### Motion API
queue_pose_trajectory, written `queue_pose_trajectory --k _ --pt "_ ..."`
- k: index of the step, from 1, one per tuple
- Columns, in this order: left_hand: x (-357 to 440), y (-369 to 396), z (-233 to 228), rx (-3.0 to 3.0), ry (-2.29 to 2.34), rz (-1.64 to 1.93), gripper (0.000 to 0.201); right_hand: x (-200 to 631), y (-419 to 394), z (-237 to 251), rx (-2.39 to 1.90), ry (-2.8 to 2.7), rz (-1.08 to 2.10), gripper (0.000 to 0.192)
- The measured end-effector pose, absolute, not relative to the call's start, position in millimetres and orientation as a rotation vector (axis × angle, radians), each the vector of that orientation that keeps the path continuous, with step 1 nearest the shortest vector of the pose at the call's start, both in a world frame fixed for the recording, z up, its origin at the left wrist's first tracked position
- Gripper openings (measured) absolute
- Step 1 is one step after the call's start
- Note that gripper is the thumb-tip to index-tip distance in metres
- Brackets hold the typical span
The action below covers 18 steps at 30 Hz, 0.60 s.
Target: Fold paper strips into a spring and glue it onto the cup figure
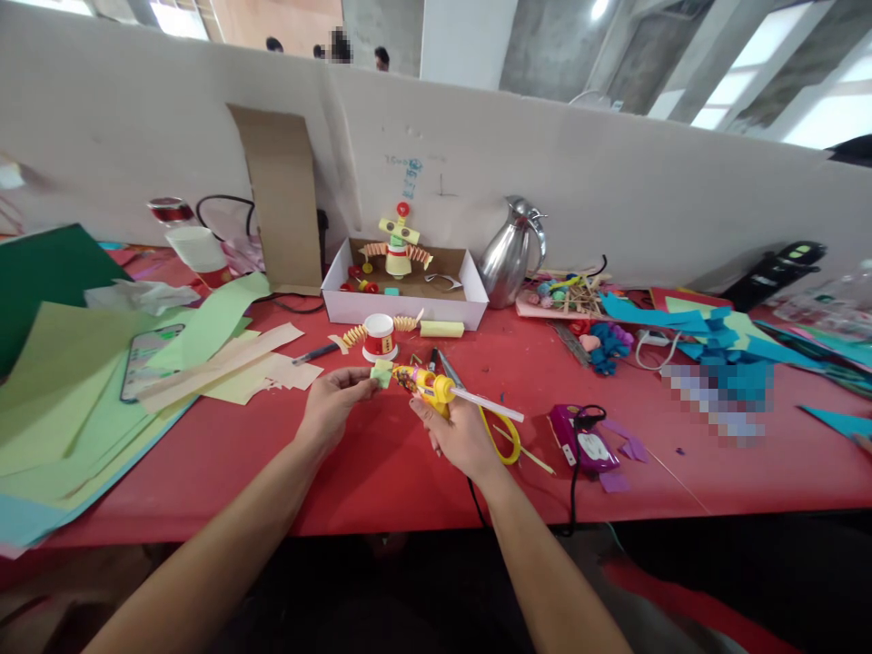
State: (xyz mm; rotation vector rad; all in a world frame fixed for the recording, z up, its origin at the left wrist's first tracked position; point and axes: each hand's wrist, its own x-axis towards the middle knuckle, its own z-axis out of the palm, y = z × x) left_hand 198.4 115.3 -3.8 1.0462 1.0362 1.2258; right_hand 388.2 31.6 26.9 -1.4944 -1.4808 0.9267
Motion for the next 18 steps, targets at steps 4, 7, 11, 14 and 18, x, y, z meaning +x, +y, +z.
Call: queue_pose_trajectory --k 4,7,11,14,18 --pt "198.2 114.4 -0.5 1.014 1.037 1.227 0.028 396.4 30.6 31.2 -1.589 -1.494 0.855 0.046" --pt "197.4 114.1 1.1 0.991 1.025 1.220 0.028 421.6 41.5 33.3 -1.774 -1.564 0.557 0.040" --pt "195.8 114.8 1.2 0.965 1.008 1.199 0.029 475.4 73.4 21.8 -2.102 -1.699 0.107 0.033" --pt "194.8 115.2 1.4 0.955 0.982 1.190 0.027 505.7 93.1 10.2 -2.363 -1.693 -0.018 0.032" --pt "195.1 114.4 2.4 0.927 0.963 1.163 0.025 495.3 94.8 12.1 -2.363 -1.586 -0.147 0.030"
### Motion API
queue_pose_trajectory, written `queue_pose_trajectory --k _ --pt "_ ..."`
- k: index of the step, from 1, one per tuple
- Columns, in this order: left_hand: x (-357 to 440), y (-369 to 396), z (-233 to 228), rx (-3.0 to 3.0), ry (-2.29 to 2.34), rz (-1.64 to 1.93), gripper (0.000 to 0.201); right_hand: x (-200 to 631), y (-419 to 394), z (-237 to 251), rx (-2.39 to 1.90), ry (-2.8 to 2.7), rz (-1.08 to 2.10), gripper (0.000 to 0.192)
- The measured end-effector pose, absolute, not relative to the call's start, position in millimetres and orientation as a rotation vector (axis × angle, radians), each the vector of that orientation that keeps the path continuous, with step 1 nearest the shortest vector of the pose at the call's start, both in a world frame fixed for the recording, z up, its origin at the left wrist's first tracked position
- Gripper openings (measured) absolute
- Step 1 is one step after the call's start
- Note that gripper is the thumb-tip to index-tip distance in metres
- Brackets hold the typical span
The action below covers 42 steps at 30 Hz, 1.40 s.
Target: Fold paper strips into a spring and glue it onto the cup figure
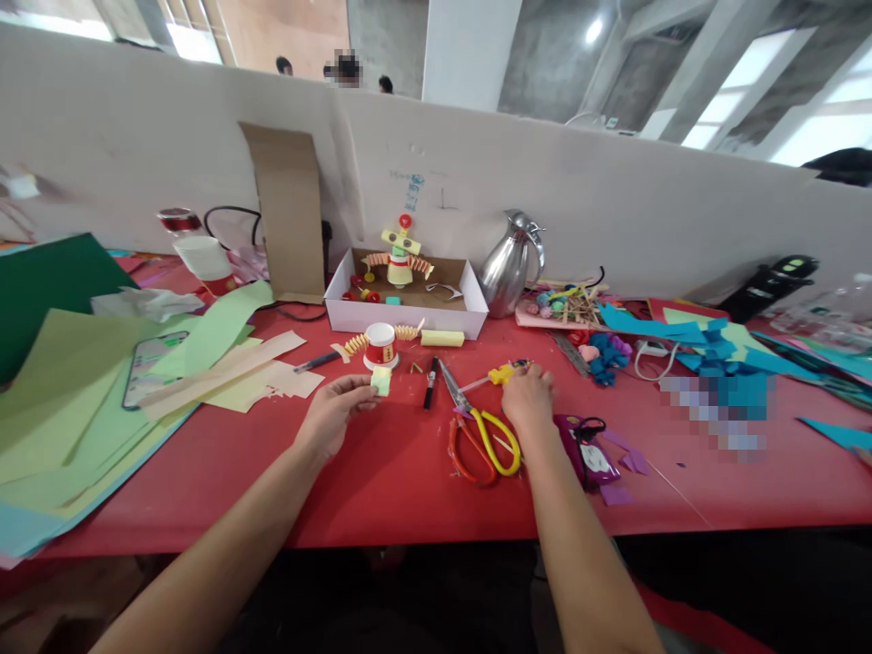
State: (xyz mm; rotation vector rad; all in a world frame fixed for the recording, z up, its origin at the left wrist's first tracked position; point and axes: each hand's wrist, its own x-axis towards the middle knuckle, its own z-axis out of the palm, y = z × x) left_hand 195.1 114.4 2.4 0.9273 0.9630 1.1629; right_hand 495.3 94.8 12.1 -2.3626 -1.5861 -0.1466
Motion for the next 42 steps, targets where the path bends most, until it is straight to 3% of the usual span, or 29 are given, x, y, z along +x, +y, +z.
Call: queue_pose_trajectory --k 2,6,10,29,42 --pt "195.8 113.6 2.6 0.940 0.956 1.137 0.024 465.1 88.7 17.6 -2.049 -1.592 -0.109 0.031" --pt "196.2 112.5 3.1 0.972 0.936 1.117 0.025 388.1 82.0 17.2 -1.422 -1.445 0.837 0.035" --pt "195.6 111.5 4.7 0.951 0.928 1.089 0.025 349.2 84.2 5.1 -1.147 -1.036 1.254 0.030" --pt "197.2 110.1 4.8 0.998 0.807 0.996 0.023 355.5 79.6 -1.0 -1.082 -0.933 1.277 0.022" --pt "198.7 109.5 4.2 0.928 0.897 1.024 0.024 354.8 79.1 -0.2 -1.006 -0.844 1.472 0.023"
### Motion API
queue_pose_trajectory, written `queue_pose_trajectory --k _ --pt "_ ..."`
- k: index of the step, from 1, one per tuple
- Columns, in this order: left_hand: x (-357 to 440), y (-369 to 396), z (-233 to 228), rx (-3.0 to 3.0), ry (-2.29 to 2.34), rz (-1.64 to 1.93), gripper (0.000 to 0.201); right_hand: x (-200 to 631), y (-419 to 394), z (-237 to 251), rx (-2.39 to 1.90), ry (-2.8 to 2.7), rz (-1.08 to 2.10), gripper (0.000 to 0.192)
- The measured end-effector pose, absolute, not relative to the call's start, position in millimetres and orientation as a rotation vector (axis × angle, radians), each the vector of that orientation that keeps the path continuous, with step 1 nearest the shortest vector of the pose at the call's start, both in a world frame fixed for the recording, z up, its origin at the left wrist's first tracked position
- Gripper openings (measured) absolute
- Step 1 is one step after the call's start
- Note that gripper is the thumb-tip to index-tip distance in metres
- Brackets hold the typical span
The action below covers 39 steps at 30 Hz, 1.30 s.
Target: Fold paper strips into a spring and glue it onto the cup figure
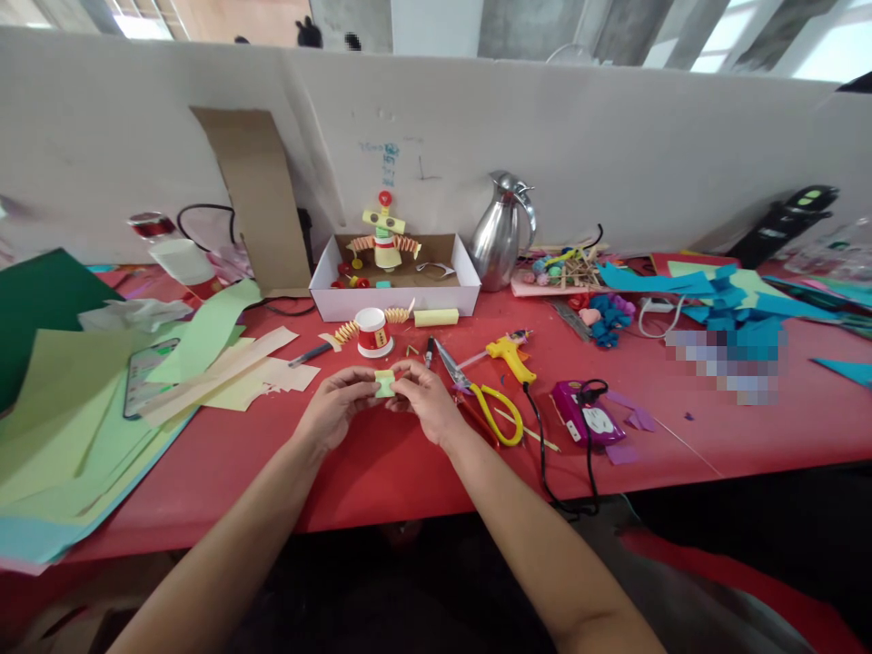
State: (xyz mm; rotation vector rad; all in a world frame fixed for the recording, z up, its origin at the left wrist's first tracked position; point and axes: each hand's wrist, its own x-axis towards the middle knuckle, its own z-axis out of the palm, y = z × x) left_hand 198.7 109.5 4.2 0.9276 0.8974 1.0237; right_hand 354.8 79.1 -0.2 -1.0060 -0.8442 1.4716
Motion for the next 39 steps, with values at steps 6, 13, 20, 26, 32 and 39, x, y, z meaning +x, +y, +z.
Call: queue_pose_trajectory --k 6,13,20,26,32,39 --pt "198.6 109.9 2.6 0.927 0.880 1.033 0.021 357.2 80.6 -1.4 -0.958 -0.858 1.523 0.020" --pt "197.6 108.4 4.3 0.980 0.849 1.038 0.018 359.2 78.7 0.0 -0.921 -0.889 1.526 0.017" --pt "195.9 107.2 5.6 1.054 0.819 1.035 0.014 361.1 77.4 0.7 -0.896 -0.916 1.518 0.017" --pt "193.4 108.5 4.8 1.116 0.774 1.024 0.014 361.9 77.0 -0.9 -0.878 -0.898 1.513 0.017" --pt "195.8 108.4 6.0 1.131 0.830 1.050 0.015 360.6 77.3 -2.5 -0.892 -0.921 1.483 0.016" --pt "197.0 107.6 4.2 1.246 0.870 1.089 0.012 358.0 75.1 -1.0 -0.925 -0.976 1.414 0.010"
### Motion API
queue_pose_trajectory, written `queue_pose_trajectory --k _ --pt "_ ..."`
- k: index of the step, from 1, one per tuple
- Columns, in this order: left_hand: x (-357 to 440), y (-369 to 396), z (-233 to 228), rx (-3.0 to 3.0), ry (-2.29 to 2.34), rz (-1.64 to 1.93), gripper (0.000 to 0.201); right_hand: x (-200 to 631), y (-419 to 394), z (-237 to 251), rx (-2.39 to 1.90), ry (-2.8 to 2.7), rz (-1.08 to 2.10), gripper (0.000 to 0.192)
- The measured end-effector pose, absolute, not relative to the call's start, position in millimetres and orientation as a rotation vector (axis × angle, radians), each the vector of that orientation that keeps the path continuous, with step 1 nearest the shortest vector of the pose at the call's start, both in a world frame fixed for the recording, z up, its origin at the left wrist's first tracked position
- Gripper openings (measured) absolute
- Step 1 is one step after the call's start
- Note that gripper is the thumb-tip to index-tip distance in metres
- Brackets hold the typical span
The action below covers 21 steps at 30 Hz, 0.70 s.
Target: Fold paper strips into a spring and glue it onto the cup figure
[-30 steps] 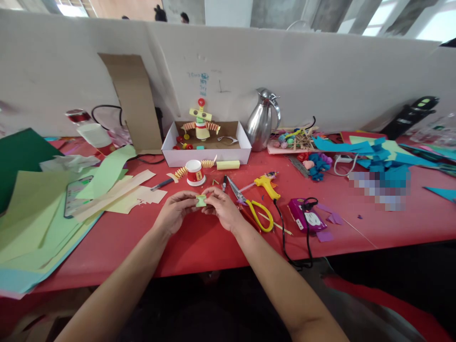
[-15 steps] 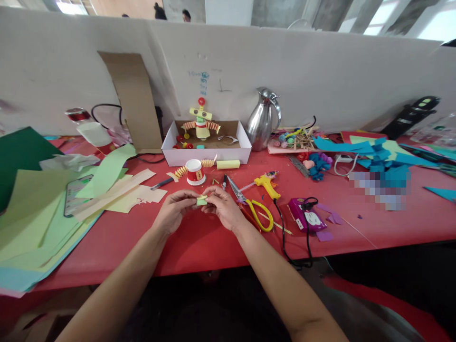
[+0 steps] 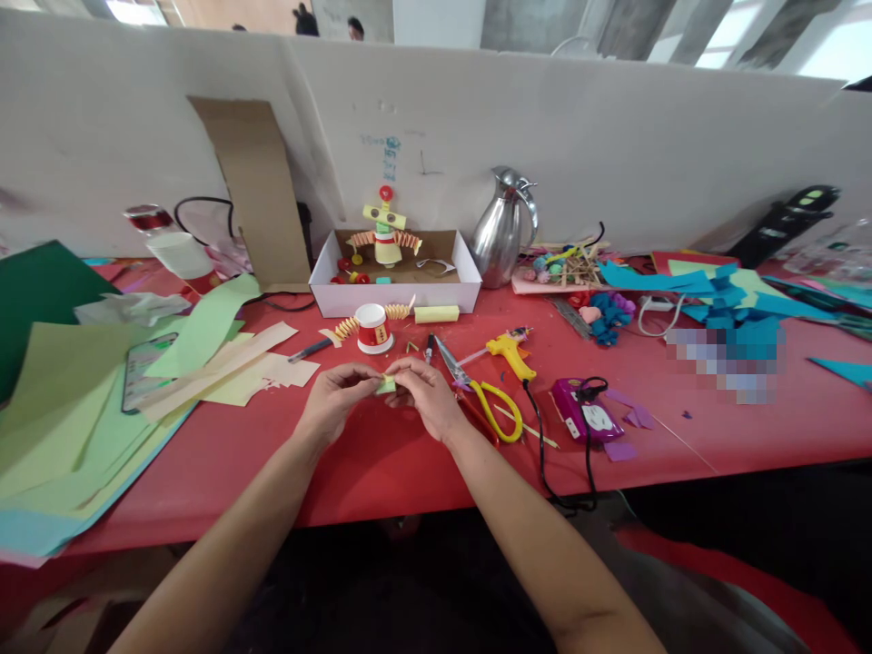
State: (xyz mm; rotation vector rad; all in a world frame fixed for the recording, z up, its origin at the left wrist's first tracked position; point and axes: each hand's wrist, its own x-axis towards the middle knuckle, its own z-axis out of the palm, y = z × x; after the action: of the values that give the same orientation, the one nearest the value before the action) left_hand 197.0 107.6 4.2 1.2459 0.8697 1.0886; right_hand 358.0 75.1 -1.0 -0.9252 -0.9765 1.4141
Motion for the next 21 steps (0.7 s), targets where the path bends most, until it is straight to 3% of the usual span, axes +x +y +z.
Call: queue_pose_trajectory --k 6,12,21 --pt "198.0 105.0 4.2 1.379 0.876 1.079 0.010 356.1 75.6 -4.2 -0.985 -1.012 1.285 0.026" --pt "198.5 105.1 4.2 1.411 0.850 1.102 0.012 356.1 78.4 -4.9 -1.015 -1.002 1.267 0.028" --pt "200.5 101.4 15.9 1.226 0.778 1.167 0.044 358.4 74.2 -4.9 -1.012 -1.206 1.004 0.022"
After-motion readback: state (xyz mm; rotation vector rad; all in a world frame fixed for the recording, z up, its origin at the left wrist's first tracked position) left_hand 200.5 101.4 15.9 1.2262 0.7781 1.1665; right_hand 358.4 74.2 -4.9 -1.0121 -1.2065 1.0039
